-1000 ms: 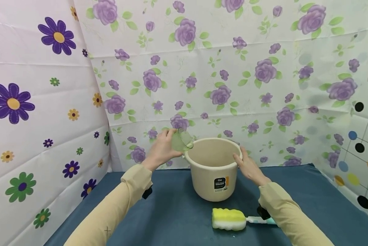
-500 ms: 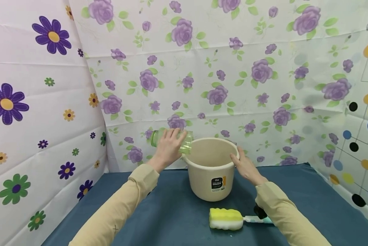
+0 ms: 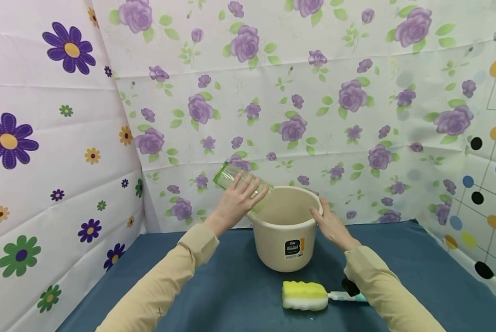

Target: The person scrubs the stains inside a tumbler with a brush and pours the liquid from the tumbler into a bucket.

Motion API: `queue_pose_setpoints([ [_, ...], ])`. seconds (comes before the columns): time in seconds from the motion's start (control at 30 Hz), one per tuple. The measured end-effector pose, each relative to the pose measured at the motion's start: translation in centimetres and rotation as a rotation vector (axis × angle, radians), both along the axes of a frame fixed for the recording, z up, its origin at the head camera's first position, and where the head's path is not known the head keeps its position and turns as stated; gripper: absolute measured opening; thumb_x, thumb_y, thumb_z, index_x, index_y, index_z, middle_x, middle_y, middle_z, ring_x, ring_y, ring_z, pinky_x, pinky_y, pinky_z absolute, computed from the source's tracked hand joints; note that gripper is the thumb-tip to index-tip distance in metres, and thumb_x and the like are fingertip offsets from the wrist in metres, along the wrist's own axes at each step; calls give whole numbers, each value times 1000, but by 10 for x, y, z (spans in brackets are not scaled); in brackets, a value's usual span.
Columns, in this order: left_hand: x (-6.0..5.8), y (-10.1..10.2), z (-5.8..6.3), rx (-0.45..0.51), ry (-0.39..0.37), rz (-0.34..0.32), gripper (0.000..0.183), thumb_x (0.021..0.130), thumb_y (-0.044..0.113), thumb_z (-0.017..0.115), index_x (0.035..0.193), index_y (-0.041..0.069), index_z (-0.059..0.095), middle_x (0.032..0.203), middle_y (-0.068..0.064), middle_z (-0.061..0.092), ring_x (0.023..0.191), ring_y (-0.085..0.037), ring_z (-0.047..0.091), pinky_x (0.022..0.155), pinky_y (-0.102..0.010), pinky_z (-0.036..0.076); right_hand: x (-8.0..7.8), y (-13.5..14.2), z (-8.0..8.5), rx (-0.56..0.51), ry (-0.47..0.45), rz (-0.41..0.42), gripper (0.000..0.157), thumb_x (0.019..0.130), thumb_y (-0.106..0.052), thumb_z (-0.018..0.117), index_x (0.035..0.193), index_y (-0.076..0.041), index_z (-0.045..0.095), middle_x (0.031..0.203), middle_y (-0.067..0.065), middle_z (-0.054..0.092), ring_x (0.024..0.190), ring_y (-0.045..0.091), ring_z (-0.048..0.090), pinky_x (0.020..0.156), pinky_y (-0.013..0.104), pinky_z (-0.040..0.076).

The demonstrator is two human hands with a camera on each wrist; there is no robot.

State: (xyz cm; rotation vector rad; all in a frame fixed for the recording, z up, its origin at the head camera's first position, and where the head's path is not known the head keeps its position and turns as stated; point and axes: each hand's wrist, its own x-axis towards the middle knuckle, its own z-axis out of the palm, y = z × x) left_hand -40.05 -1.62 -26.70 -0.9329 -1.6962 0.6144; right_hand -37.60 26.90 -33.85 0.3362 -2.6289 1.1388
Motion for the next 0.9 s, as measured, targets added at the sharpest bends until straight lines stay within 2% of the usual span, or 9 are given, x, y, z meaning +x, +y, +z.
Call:
queue_pose_setpoints([
  [0.17,1,-5,-1,173,-41,-63,50,77,3,70,123,15,55,118,-12,48,112,-30,44,96,-50,27,0,-1,2,0,-8,-1,72,97,-45,30,142,4,1,138,35,12,122,49,19,93,61,19],
  [0.33,2,-20,-4,354,-125,-70,60,63,13,77,119,12,57,114,-16,49,105,-32,47,89,-49,36,2,-2,2,8,-20,-10,75,96,-48,29,142,3,1,138,35,12,122,50,20,92,61,20],
  [0.43,4,-32,-7,475,-244,-65,74,55,24,83,121,8,53,113,-18,49,101,-33,48,85,-46,39,2,-3,3,10,-31,-14,78,95,-52,28,143,2,0,139,34,12,122,49,19,92,61,20],
  [0.53,9,-43,-11,617,-368,-82,83,54,33,86,122,5,49,110,-17,48,95,-32,50,70,-42,47,2,-3,3,13,-33,-14,77,95,-50,29,142,3,0,139,35,12,122,50,19,92,61,20],
  [0.63,14,-53,-16,740,-470,-120,84,55,37,86,122,4,46,107,-15,46,90,-30,50,54,-38,48,2,-3,4,13,-25,-8,75,96,-48,29,142,3,1,138,35,13,122,49,20,92,61,20],
  [0.8,24,-64,-27,865,-588,-192,79,59,41,83,114,0,45,99,-14,44,82,-25,47,56,-34,47,1,-1,3,31,-15,-8,75,96,-49,29,142,3,1,137,35,16,119,50,25,89,62,24],
  [0.9,30,-67,-35,927,-749,-261,72,61,44,81,105,2,43,93,-11,42,77,-22,44,58,-32,43,1,0,1,43,-16,-19,74,96,-48,29,143,2,2,137,35,17,118,50,28,88,62,26],
])
